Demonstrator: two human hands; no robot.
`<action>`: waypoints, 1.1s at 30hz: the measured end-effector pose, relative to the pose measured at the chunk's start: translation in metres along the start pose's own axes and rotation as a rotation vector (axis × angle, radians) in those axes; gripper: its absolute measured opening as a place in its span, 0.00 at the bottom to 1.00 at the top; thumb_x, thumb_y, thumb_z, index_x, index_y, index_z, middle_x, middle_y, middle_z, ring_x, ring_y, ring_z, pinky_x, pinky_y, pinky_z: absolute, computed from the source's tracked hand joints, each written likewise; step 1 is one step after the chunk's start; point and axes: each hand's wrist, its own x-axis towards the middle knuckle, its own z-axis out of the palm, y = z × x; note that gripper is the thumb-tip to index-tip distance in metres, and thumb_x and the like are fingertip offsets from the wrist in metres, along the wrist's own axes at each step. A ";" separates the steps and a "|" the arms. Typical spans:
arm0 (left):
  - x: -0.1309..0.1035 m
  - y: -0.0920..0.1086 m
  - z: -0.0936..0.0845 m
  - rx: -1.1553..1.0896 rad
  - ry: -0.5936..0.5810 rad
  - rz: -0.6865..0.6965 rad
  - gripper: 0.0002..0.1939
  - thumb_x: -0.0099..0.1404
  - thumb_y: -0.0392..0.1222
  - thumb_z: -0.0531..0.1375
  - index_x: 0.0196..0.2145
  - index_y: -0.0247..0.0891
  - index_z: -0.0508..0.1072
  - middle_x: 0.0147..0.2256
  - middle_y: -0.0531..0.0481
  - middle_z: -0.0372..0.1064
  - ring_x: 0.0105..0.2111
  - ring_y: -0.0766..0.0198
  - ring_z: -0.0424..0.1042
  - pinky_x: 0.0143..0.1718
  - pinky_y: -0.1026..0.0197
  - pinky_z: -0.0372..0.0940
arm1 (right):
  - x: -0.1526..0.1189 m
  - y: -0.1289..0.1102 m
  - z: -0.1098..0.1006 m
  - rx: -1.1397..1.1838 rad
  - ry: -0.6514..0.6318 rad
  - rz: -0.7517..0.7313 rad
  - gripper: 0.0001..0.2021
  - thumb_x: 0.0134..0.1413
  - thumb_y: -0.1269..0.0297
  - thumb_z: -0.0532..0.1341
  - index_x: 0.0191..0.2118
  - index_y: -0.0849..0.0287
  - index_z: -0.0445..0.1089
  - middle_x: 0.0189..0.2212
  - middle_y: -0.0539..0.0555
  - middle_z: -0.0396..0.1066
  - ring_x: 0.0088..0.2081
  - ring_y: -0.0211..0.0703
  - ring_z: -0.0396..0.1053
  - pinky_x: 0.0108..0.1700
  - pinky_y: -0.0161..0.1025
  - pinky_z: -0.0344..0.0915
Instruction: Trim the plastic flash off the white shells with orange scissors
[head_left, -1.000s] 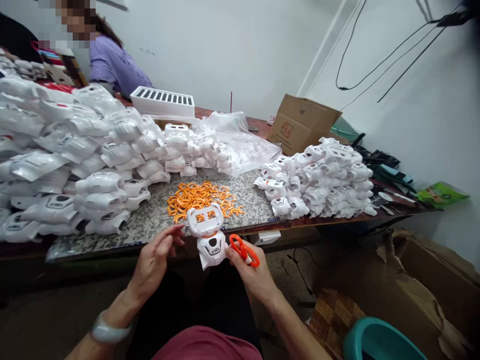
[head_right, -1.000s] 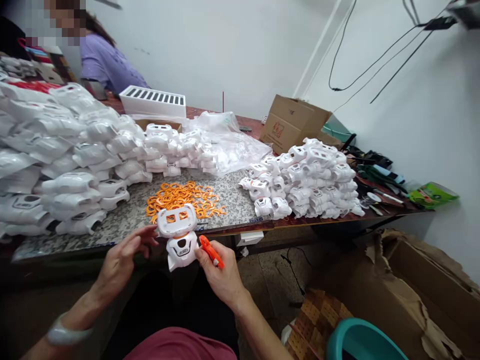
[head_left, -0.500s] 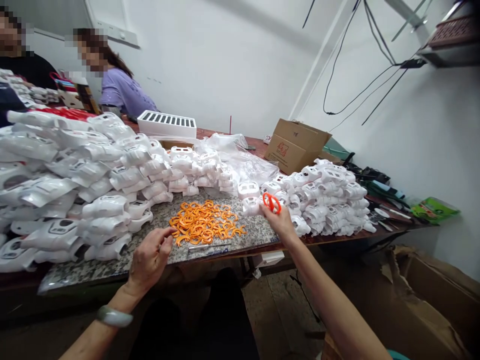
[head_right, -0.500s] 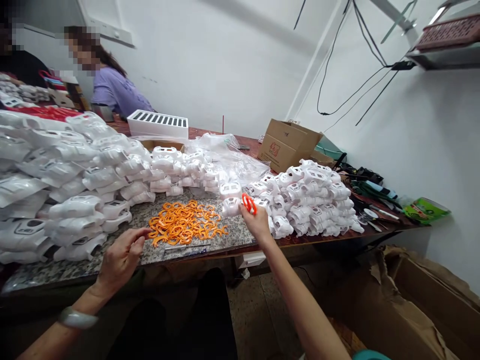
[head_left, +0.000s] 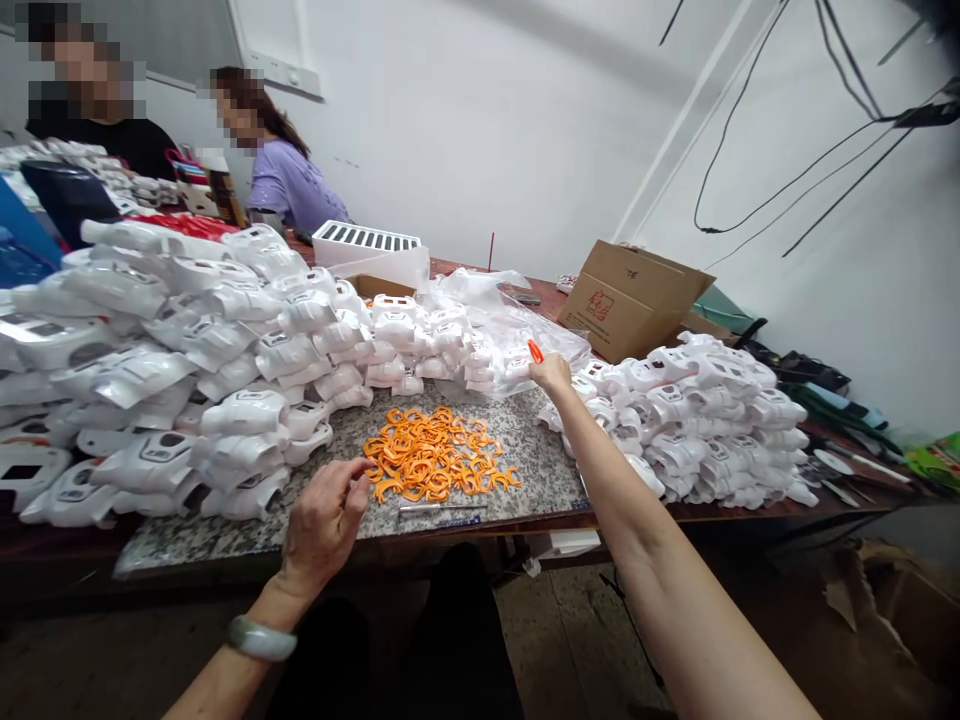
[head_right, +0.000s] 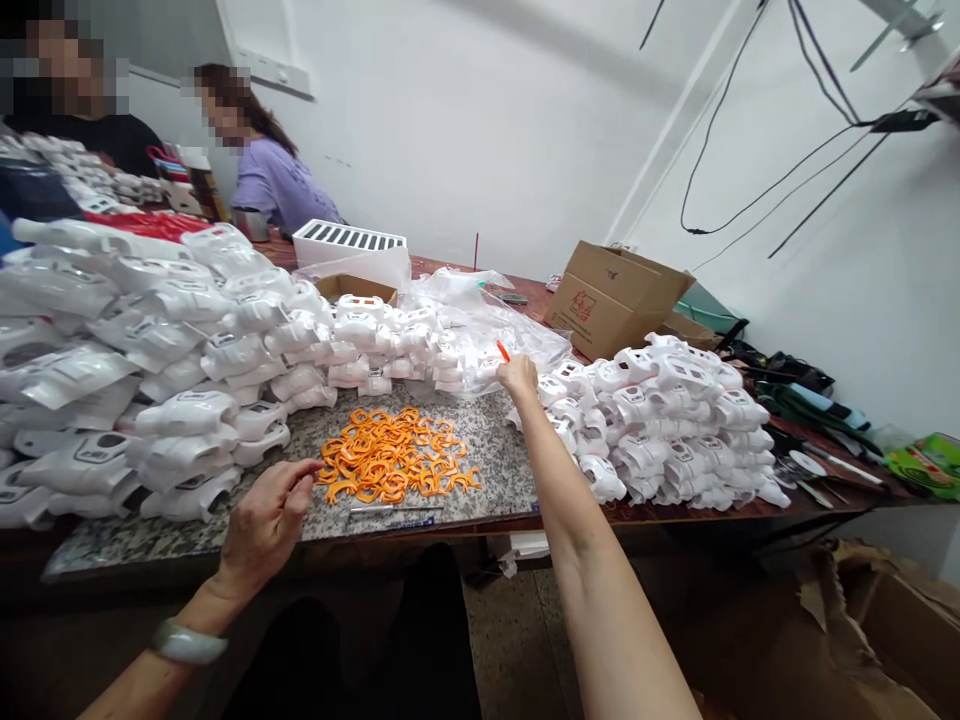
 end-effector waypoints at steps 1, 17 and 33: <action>0.000 0.000 0.000 0.003 -0.004 -0.001 0.16 0.69 0.44 0.46 0.42 0.35 0.70 0.36 0.45 0.69 0.38 0.58 0.68 0.41 0.58 0.61 | 0.003 0.000 0.004 -0.014 -0.021 0.000 0.18 0.55 0.62 0.59 0.47 0.69 0.70 0.45 0.68 0.70 0.48 0.51 0.69 0.46 0.42 0.65; 0.001 0.000 -0.001 0.010 -0.007 0.001 0.16 0.68 0.46 0.45 0.41 0.37 0.70 0.36 0.46 0.71 0.39 0.57 0.69 0.41 0.58 0.63 | 0.010 0.005 -0.001 -0.155 -0.110 -0.049 0.16 0.59 0.58 0.58 0.48 0.64 0.66 0.46 0.58 0.68 0.45 0.44 0.69 0.46 0.46 0.67; -0.006 -0.011 0.001 -0.027 0.002 -0.045 0.11 0.67 0.45 0.50 0.42 0.46 0.70 0.36 0.52 0.74 0.36 0.61 0.73 0.35 0.64 0.67 | 0.115 -0.092 0.046 -0.349 -0.226 -0.520 0.16 0.60 0.58 0.57 0.50 0.61 0.66 0.48 0.57 0.67 0.47 0.45 0.67 0.48 0.49 0.66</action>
